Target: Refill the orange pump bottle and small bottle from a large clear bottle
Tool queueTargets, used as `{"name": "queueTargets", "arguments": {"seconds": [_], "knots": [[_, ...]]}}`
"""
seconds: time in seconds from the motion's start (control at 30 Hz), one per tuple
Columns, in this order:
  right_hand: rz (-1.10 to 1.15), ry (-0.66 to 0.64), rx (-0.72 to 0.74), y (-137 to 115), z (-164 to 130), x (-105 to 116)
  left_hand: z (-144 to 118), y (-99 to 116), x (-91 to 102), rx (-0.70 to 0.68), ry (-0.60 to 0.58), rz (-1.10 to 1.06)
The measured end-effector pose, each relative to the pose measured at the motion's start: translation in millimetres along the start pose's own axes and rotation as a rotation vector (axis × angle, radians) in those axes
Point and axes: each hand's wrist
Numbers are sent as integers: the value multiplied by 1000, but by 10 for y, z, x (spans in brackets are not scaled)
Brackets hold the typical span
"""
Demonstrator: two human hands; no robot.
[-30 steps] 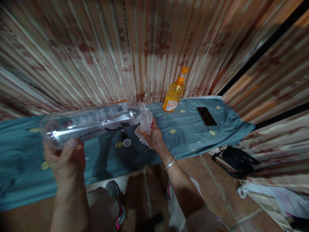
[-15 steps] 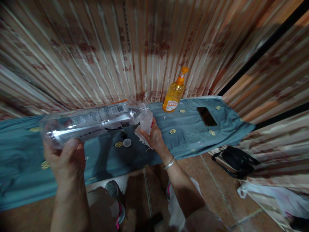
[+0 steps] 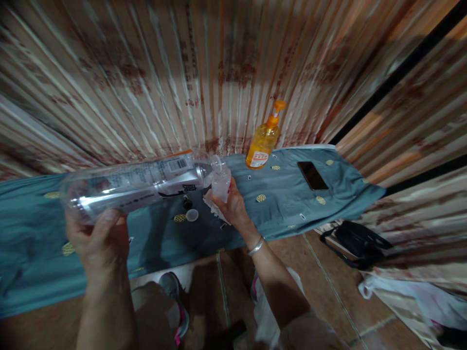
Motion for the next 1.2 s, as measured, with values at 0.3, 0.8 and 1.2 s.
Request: {"name": "queueTargets", "arguments": {"seconds": [0.3,0.8,1.2], "knots": [[45,5,12,18,11,-13,3,-16,8,-2,4,4],[27,14,4,29,-2,-18,3,30,-21,12,22,-5],[33,27,12,18,-1,-19,-2,-7,4,-3,-7,65]]}}
Point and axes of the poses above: each hand's wrist, its own z-axis towards the middle knuckle, its own x-axis out of the back of the hand, y = z × x, and after that the axes turned 5 degrees about -y, right-handed
